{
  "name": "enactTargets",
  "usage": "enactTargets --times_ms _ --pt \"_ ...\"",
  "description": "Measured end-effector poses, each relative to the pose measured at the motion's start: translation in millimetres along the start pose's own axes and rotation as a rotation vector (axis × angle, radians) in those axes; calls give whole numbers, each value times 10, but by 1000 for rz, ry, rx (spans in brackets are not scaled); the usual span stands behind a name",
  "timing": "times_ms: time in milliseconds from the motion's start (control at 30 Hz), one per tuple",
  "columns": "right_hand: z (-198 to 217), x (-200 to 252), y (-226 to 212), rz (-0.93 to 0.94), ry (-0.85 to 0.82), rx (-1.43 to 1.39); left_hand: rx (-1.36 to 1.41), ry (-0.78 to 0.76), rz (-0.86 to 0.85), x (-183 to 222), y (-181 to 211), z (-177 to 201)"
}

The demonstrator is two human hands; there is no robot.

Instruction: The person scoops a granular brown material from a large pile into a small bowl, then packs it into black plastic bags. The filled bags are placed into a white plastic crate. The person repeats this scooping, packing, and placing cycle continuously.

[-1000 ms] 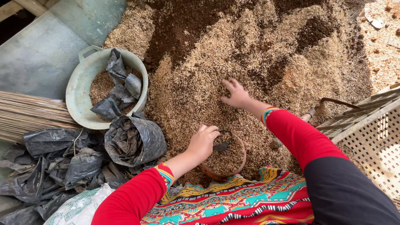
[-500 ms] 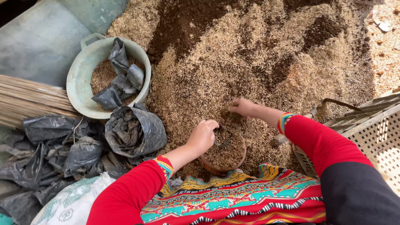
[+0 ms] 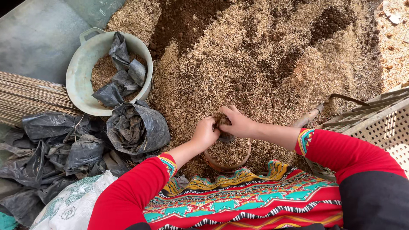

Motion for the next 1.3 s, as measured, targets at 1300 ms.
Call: enactTargets --times_ms 1300 --pt "77 313 27 544 -78 776 -130 23 -110 181 -56 -47"
Point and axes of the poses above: each hand's wrist, its own x-axis away from the middle knuckle, its own z-axis out of the back of the hand, y = z × x, the point moved 1 cm from there along -x, towards the middle knuckle, and after that the axes turned 7 degrees about -z, right-handed, at the moved point
